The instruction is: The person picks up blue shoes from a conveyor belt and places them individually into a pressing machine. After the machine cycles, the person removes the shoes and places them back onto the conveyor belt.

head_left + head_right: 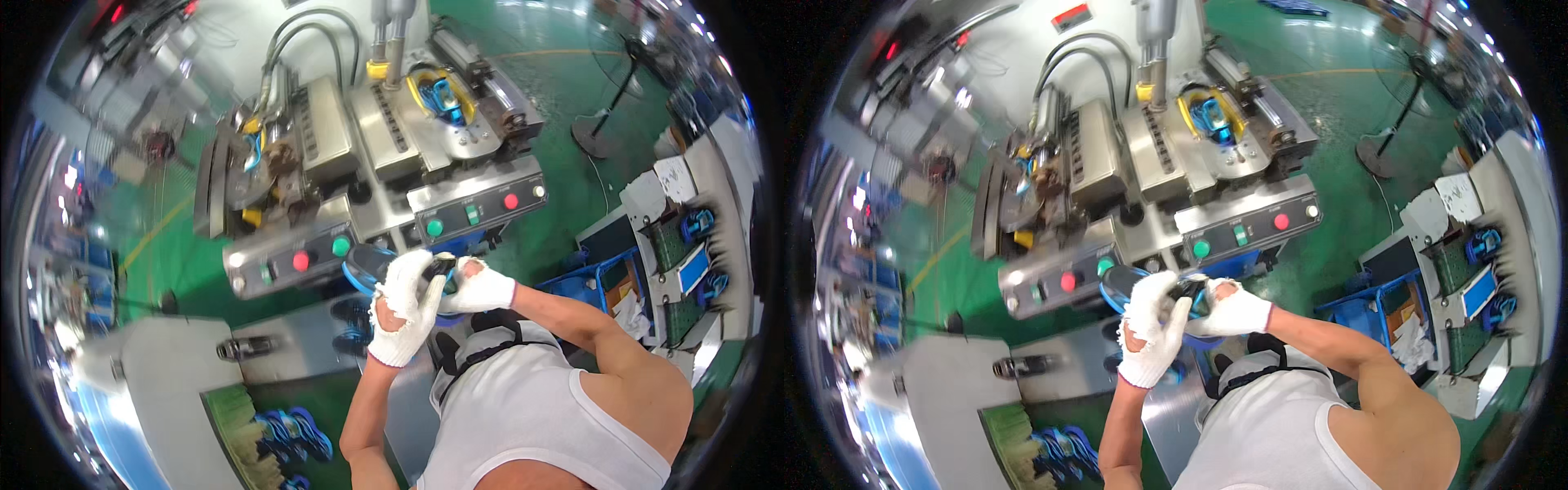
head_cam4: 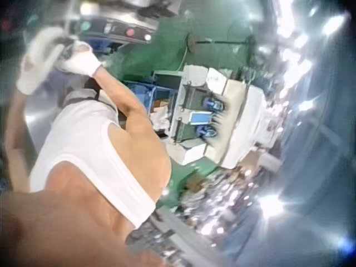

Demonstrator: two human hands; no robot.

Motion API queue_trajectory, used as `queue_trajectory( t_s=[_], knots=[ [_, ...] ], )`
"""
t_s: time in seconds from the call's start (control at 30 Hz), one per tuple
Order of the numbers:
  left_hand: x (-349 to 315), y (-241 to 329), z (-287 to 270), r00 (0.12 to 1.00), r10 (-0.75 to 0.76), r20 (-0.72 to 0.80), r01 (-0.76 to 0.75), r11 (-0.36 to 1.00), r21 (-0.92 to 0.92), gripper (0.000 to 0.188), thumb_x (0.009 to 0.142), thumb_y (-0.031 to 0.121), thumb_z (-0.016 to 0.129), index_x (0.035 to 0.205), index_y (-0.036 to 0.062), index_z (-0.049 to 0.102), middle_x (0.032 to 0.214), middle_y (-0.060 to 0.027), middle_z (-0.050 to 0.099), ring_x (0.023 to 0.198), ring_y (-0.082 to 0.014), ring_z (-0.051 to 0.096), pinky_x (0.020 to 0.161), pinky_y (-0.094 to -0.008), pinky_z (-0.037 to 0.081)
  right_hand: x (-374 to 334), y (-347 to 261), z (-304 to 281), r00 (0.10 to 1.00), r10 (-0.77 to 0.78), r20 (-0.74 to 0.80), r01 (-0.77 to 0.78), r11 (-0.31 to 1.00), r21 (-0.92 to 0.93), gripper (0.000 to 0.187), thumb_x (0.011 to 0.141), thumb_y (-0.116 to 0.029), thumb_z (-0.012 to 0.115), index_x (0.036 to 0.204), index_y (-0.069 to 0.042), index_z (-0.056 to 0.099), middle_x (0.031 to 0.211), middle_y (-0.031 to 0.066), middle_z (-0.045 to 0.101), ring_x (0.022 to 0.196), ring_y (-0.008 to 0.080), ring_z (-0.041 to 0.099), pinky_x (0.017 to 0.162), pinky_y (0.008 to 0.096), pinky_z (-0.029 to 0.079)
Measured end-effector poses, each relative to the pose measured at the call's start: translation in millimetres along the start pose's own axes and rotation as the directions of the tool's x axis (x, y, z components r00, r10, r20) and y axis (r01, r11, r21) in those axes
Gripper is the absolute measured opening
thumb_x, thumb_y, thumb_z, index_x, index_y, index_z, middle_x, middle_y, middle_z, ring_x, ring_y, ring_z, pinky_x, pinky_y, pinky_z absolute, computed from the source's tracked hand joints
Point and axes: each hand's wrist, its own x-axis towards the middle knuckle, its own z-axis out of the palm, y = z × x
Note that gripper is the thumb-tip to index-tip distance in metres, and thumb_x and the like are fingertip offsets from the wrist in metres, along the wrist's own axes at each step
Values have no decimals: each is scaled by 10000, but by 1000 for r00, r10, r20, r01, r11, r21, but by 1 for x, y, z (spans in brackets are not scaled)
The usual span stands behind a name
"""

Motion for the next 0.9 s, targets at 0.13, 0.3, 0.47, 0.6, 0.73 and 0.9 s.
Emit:
queue_trajectory(
  t_s=[0.13, 0.3, 0.47, 0.6, 0.73, 0.9],
  knots=[
    [119, -1, 60, 985, 86, -147, -96, 993, -64, 554, 933, -1, 688, 1448, 4, 483, 1309, -177, 583, 1143, -265, 653, 978, -364, 536, -54, 6, -108, 897, 357, -261, -305, 926, 222, 670, 756, -402, 878, 1195, 58, 666, 1010, 119, 732, 887, 191, 671, 812, 336, 552],
    [235, -70, 166, 961, -271, -55, 264, 959, -106, 539, 1029, 218, 605, 1492, -4, 438, 1453, -215, 520, 1326, -328, 545, 1151, -417, 401, -104, 14, -161, 763, 559, -325, -109, 607, 787, 528, 797, -147, 834, 1254, 38, 646, 1080, 82, 726, 907, 108, 644, 754, 273, 536],
    [339, -140, 274, 840, -541, -45, 542, 835, 92, 855, 946, 453, 642, 1552, -57, 320, 1547, -300, 423, 1414, -428, 461, 1173, -457, 375, -135, 29, -187, 543, 710, -449, -71, 572, 817, 458, 783, -98, 780, 1193, 35, 627, 856, 0, 650, 560, 56, 516, 443, 245, 383],
    [362, -229, 335, 860, -491, -139, 508, 797, 327, 845, 913, 346, 637, 1527, -119, 291, 1464, -404, 443, 1339, -486, 497, 1133, -490, 410, -155, 47, -185, 469, 793, -390, -174, 515, 839, 590, 759, -81, 745, 1307, 31, 558, 905, 20, 664, 555, 62, 530, 436, 242, 403],
    [372, -248, 342, 817, -577, 18, 532, 764, 366, 828, 929, 265, 637, 1534, -143, 246, 1518, -357, 429, 1418, -486, 427, 1187, -495, 351, -153, 57, -189, 432, 818, -379, -255, 514, 819, 539, 761, -89, 772, 1255, 47, 602, 932, 10, 677, 662, 79, 580, 547, 275, 477],
    [388, -188, 251, 703, -709, 48, 695, 672, -256, 367, 900, 211, 722, 1201, 26, 622, 1054, -144, 706, 931, -262, 696, 766, -393, 578, -104, 50, -219, 464, 761, -453, -200, 588, 783, 231, 784, -139, 805, 920, -17, 662, 771, -19, 617, 611, 71, 524, 551, 282, 421]
  ],
)
